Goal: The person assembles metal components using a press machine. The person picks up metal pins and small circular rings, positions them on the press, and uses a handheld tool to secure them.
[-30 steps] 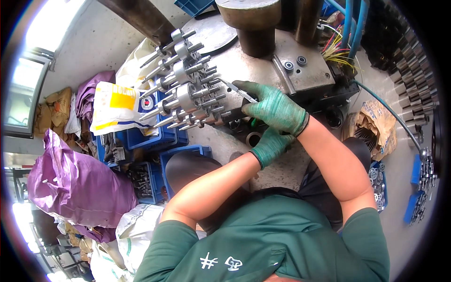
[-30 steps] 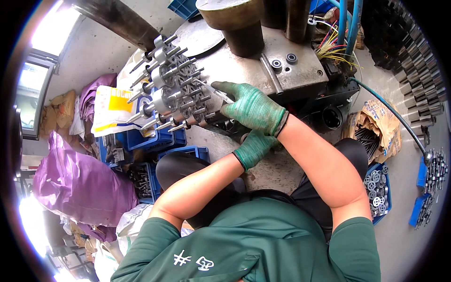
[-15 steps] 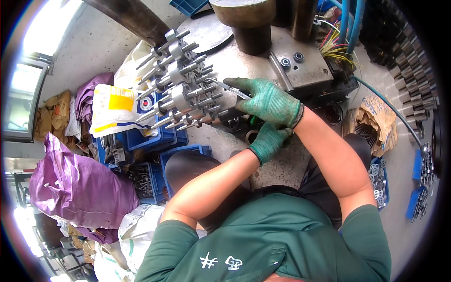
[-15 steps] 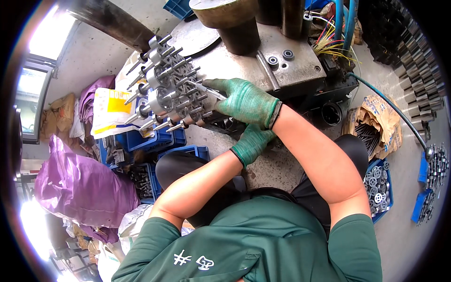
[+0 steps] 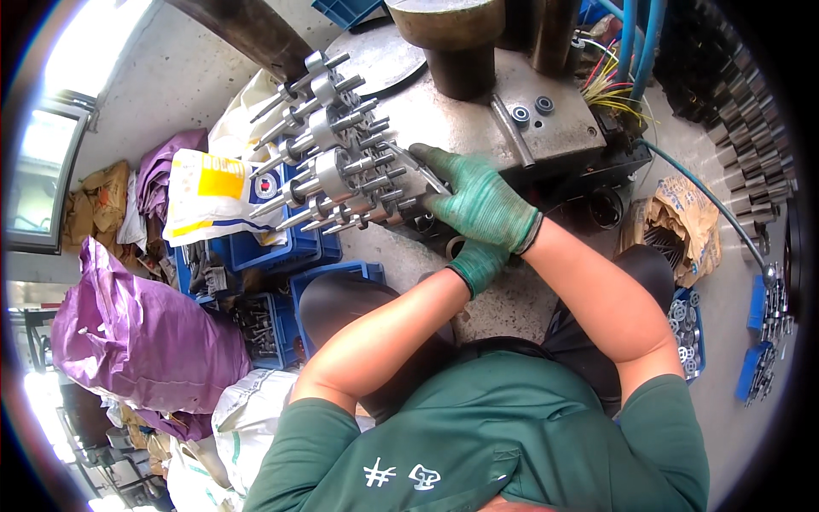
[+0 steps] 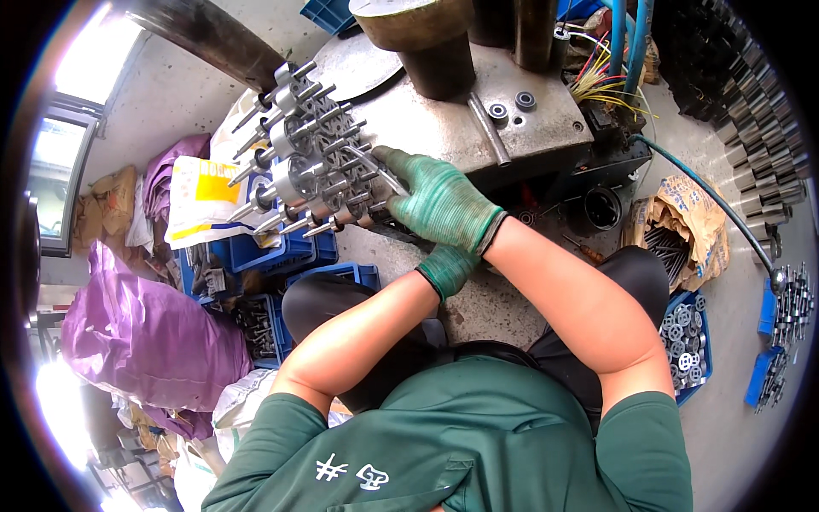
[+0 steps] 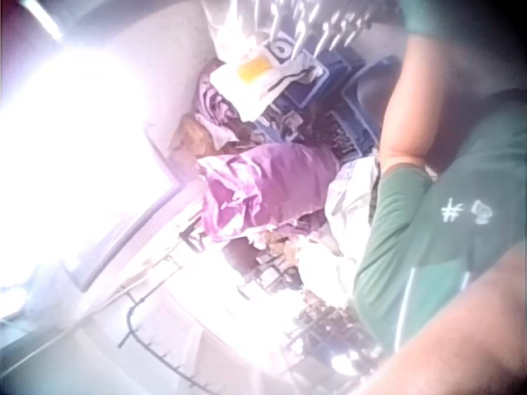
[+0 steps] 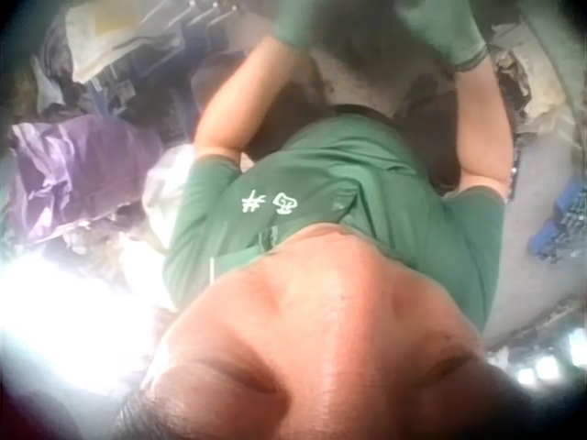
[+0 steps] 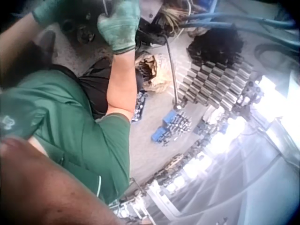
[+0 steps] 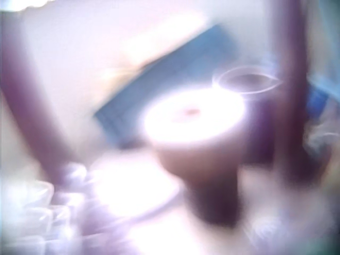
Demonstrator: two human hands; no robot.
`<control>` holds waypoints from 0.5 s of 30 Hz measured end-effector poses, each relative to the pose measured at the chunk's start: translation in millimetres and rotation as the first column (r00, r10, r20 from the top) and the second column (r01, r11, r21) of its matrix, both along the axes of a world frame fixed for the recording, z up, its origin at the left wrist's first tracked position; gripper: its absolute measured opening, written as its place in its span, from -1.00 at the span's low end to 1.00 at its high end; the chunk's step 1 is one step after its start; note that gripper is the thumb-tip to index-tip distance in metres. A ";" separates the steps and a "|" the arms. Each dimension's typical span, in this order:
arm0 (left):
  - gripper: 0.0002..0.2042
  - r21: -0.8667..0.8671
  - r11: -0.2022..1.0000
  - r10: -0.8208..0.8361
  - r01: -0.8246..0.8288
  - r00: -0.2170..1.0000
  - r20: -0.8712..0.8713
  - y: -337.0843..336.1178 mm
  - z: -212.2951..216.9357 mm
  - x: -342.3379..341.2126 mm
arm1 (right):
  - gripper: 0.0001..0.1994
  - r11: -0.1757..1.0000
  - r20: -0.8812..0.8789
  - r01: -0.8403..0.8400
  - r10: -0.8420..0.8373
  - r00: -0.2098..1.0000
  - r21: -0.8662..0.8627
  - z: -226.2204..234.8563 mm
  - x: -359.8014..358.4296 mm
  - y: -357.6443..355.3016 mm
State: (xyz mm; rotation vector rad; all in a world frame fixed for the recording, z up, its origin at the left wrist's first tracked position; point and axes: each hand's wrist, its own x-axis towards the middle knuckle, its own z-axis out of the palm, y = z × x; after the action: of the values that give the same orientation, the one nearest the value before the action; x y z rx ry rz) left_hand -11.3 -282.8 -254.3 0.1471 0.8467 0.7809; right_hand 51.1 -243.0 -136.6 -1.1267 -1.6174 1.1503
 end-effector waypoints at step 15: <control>-0.81 0.237 0.953 -0.170 0.187 0.981 -0.090 30.4 55.9 -35.5 | -0.16 0.991 -0.159 -0.042 0.022 0.987 -0.126 43.1 74.2 -32.6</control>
State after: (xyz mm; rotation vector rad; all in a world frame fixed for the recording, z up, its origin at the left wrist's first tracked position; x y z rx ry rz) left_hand -46.7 -252.4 -198.4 0.4664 0.7873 0.7103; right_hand 125.3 -275.6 -93.5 -1.0655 -1.4624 1.3466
